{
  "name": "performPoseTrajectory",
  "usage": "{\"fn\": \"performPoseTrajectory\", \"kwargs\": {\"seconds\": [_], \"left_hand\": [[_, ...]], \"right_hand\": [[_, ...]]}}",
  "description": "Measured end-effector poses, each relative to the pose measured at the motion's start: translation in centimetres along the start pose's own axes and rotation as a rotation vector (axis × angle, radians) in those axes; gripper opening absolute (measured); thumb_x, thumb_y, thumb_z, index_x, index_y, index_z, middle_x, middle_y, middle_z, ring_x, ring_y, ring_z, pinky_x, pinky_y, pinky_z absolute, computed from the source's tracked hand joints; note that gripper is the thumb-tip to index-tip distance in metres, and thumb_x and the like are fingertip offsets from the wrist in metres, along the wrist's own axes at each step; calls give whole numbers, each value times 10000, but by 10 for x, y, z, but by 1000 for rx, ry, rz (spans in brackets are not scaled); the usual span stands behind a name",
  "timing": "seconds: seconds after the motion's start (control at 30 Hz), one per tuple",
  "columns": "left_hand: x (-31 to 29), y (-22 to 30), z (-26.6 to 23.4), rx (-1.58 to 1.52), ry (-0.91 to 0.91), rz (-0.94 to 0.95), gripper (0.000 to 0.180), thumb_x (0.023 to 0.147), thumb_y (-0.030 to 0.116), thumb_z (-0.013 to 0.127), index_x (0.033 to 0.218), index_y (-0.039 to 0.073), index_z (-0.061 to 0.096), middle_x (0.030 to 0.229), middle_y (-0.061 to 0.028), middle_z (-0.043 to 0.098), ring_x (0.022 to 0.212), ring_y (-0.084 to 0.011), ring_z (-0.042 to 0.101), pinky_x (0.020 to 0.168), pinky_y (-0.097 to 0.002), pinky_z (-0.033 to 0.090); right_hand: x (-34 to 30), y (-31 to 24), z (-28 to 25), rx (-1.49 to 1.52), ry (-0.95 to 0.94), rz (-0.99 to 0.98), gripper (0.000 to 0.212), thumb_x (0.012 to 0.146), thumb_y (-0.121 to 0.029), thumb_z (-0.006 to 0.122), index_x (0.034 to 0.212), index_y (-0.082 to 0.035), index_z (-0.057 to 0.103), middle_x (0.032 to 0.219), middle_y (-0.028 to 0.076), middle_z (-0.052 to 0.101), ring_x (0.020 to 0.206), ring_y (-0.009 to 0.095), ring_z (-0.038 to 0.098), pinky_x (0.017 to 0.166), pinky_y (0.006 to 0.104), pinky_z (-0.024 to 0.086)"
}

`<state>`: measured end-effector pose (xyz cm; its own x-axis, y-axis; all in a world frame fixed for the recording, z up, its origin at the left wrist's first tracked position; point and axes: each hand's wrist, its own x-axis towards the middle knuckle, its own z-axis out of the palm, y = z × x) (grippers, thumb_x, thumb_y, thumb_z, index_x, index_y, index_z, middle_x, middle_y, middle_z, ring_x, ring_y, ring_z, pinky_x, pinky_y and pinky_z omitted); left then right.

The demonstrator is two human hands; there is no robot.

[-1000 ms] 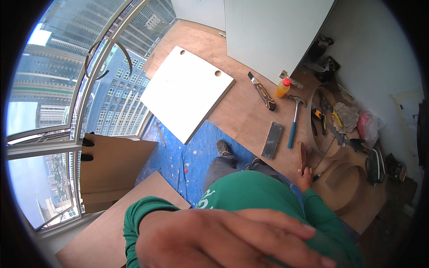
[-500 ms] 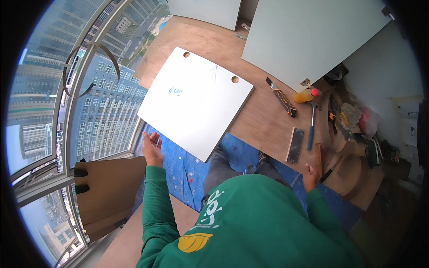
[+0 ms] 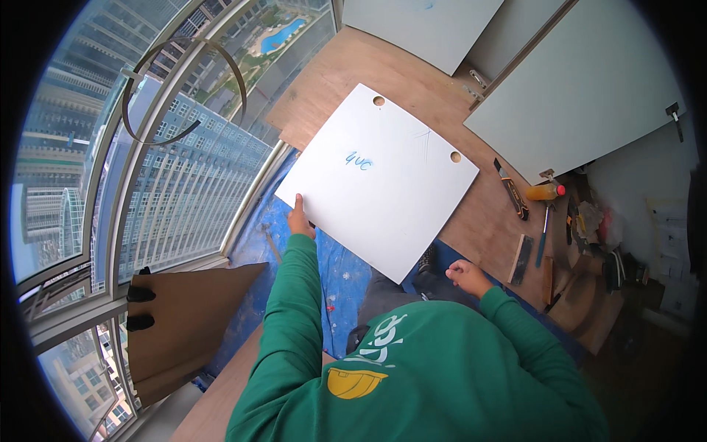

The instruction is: The person smooths a white cabinet door with a hand plane, then applies glue from a bottle along the edge of a wooden board. The person handles the door and board while working on a blue protective sheet on the floor.

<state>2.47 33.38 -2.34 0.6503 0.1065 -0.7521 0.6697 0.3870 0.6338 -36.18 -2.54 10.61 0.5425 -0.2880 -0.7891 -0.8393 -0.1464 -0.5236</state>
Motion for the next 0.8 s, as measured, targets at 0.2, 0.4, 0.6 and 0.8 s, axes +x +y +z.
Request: {"fn": "performPoseTrajectory", "kwargs": {"seconds": [0.2, 0.4, 0.6, 0.8], "left_hand": [[4, 17, 3, -47, -202, -104, 820, 907, 356, 902, 1535, 23, 494, 1470, -177, 650, 1283, -394, 668, 1143, -559, 516], [-45, 26, 11, -145, -255, 144, 668, 980, 302, 816, 1513, 13, 536, 1427, -165, 679, 1288, -352, 672, 1156, -509, 519], [-102, 56, 31, -228, -296, 198, 575, 992, 168, 734, 1495, -6, 517, 1374, -177, 665, 1233, -349, 682, 1095, -500, 551], [-170, 84, 62, -253, -409, 330, 512, 982, 127, 727, 1443, -17, 560, 1347, -142, 687, 1204, -279, 693, 1041, -433, 570]], "right_hand": [[8, -7, -4, -63, 90, -80, 326, 1002, -314, 779, 1097, -5, 745, 926, 90, 739, 837, 180, 691, 782, 349, 567], [55, -103, -48, 7, 345, -375, 298, 1021, -296, 754, 1073, -2, 747, 851, 43, 716, 824, 161, 671, 797, 343, 566], [116, -169, -60, -25, 552, -307, 495, 1018, -393, 767, 1236, 47, 703, 1134, 158, 702, 1019, 261, 688, 909, 389, 568], [138, -222, -95, -194, 742, -553, 628, 1017, -504, 752, 1313, 46, 684, 1348, 244, 643, 1269, 373, 632, 1086, 462, 520]]}}
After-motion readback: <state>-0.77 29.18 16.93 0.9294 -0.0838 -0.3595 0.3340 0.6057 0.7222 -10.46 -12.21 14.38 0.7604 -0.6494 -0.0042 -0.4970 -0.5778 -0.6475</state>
